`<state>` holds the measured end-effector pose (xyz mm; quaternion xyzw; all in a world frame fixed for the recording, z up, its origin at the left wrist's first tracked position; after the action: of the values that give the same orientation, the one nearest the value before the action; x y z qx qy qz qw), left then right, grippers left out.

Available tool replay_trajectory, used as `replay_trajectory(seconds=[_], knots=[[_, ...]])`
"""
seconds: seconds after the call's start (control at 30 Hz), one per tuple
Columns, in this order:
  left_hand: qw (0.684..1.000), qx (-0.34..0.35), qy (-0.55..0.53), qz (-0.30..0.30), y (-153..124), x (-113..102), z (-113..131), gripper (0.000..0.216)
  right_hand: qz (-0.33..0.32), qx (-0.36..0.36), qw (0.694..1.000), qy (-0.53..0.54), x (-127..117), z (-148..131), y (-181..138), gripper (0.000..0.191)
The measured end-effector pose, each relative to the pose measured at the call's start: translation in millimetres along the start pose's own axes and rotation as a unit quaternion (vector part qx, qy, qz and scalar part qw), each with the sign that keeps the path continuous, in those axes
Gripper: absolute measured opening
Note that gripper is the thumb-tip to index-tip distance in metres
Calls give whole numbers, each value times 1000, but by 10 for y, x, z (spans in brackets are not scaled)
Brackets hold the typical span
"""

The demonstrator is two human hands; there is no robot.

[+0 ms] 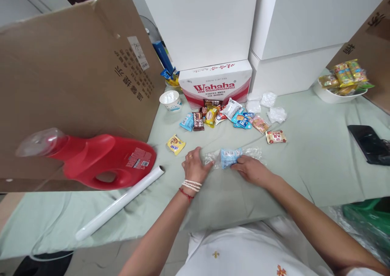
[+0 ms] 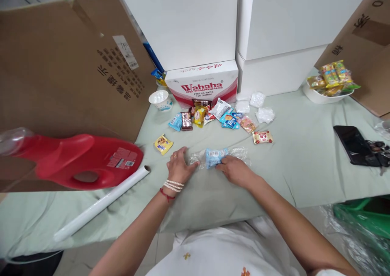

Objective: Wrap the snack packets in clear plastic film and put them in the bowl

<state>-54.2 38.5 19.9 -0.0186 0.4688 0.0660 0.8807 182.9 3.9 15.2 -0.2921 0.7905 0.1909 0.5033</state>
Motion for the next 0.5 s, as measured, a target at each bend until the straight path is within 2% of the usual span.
replay_trajectory(seconds=[0.07, 0.13, 0.23, 0.3, 0.33, 0.4, 0.5], knots=[[994, -45, -69, -71, 12, -13, 24, 28, 4, -7, 1000, 9, 11, 12, 1, 30], [975, -77, -149, -146, 21, -24, 74, 19, 13, -14, 1000, 19, 31, 29, 1, 29], [939, -117, -275, -170, 25, -19, 246, 26, 38, -22, 998, 37, 67, 47, 8, 27], [918, -127, -328, -186, 0, 74, 439, 27, 50, -26, 997, 45, 97, 48, 19, 27], [915, -121, -328, -201, -23, 146, 552, 25, 55, -27, 997, 48, 109, 45, 25, 27], [930, -94, -277, -223, -81, 305, 763, 22, 62, -28, 996, 54, 119, 35, 28, 29], [953, -58, -212, -210, -181, 482, 962, 22, 66, -33, 995, 72, 63, 11, -13, 24]])
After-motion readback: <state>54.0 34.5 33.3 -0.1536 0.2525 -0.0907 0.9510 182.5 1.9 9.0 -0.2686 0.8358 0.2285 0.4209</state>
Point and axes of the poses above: each hand's wrist, its own y-axis towards the middle knuckle, its own x-axis out of the palm, z = x × y, the point moved 4 cm from there along y, towards the middle knuckle
